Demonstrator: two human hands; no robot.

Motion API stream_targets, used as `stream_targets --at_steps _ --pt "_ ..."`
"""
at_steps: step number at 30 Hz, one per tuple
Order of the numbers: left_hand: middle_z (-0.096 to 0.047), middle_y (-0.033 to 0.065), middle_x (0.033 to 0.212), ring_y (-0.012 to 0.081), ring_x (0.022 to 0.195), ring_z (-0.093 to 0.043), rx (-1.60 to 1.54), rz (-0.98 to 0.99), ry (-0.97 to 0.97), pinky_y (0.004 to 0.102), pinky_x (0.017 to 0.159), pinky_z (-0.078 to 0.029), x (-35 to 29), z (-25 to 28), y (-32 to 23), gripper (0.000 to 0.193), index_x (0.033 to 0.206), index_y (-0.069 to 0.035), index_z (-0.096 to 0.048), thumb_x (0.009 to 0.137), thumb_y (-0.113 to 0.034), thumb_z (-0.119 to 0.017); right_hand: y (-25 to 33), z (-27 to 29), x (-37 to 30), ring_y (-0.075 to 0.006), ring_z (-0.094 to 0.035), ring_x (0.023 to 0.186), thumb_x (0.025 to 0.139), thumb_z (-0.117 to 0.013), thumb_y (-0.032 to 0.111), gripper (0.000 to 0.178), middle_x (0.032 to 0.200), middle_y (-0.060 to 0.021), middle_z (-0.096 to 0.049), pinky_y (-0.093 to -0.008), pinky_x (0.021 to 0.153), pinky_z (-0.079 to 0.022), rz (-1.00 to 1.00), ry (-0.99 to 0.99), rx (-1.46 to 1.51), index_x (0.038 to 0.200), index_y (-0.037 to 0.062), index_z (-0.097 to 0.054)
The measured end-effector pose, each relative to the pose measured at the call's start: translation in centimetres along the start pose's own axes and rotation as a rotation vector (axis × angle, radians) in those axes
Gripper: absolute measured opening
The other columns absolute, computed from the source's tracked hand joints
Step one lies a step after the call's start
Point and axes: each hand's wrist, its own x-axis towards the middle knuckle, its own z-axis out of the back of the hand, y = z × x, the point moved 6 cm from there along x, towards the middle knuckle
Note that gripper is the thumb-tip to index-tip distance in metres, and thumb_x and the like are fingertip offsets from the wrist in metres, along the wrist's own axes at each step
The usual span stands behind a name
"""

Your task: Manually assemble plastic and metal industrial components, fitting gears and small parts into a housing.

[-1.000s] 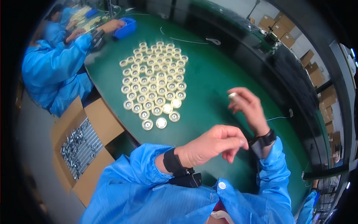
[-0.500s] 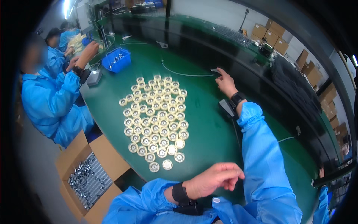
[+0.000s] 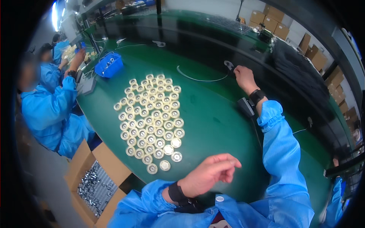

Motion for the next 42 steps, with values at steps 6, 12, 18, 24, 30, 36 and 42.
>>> stream_targets --at_steps 6,12,18,24,30,36,42 --pt "-0.052 -0.0011 0.075 0.0092 0.070 -0.052 0.050 -0.023 -0.011 0.0235 0.066 -0.043 0.4 0.5 0.5 0.021 0.104 -0.003 -0.060 0.096 -0.020 -0.051 -3.1 -0.2 0.4 -0.0406 -0.060 0.099 0.084 -0.060 0.021 0.032 0.099 -0.0234 -0.063 -0.0468 0.086 -0.049 -0.067 -0.177 0.019 0.110 0.0035 -0.061" --pt "-0.052 -0.0006 0.076 0.0096 0.071 -0.052 0.050 -0.019 -0.019 0.0232 0.067 -0.042 0.6 0.2 1.0 0.020 0.104 -0.002 -0.060 0.096 -0.019 -0.051 -3.3 -3.3 0.7 -0.0413 -0.063 0.091 0.080 -0.069 0.025 0.044 0.098 -0.0206 -0.061 -0.0461 0.080 -0.053 -0.189 -0.137 -0.164 0.114 0.0021 -0.052" --pt "-0.051 0.0004 0.074 0.0122 0.070 -0.052 0.022 0.037 -0.050 0.0245 0.065 -0.041 1.4 0.5 1.5 0.020 0.105 -0.003 -0.060 0.096 -0.018 -0.051 -7.1 -2.4 0.8 -0.0361 -0.064 0.086 0.084 -0.062 0.016 0.017 0.091 -0.0176 -0.065 -0.0441 0.075 -0.053 -0.078 -0.207 -0.183 0.094 0.0021 -0.064" --pt "-0.061 0.0059 0.097 0.0150 0.087 -0.058 0.037 -0.517 -0.435 0.0274 0.078 -0.045 -0.8 3.2 -1.8 0.030 0.122 -0.006 -0.051 0.094 -0.015 -0.054 6.3 11.3 -9.7 -0.0295 -0.062 0.070 0.085 -0.062 0.010 0.020 0.080 -0.0146 -0.063 -0.0378 0.062 -0.048 0.226 -0.274 0.425 0.104 0.0051 -0.067" --pt "-0.049 0.0118 0.128 0.0199 0.119 -0.049 0.138 -0.720 -0.240 0.0348 0.100 -0.039 0.2 -0.3 -3.0 0.050 0.145 -0.005 -0.029 0.102 -0.026 -0.042 15.0 17.3 -23.1 -0.0241 -0.058 0.064 0.076 -0.069 -0.003 0.031 0.076 -0.0106 -0.060 -0.0335 0.055 -0.047 0.506 -0.182 0.320 0.106 -0.0002 -0.065" --pt "-0.049 0.0184 0.131 0.0268 0.120 -0.051 -0.012 -0.575 0.006 0.0403 0.102 -0.041 0.9 -3.2 -1.0 0.051 0.145 -0.005 -0.027 0.101 -0.027 -0.042 16.6 17.5 -28.2 -0.0232 -0.057 0.062 0.073 -0.072 -0.001 0.038 0.080 -0.0097 -0.060 -0.0325 0.053 -0.047 0.552 -0.078 0.184 0.110 0.0007 -0.065" --pt "-0.052 0.0188 0.124 0.0244 0.103 -0.056 -0.186 -0.555 -0.056 0.0375 0.095 -0.046 1.8 -1.5 0.0 0.043 0.135 -0.004 -0.039 0.097 -0.022 -0.050 9.7 14.6 -29.4 -0.0125 -0.057 0.086 0.091 -0.058 0.012 0.045 0.112 -0.0078 -0.058 -0.0249 0.071 -0.046 -0.584 0.217 1.516 0.131 -0.0022 -0.043"
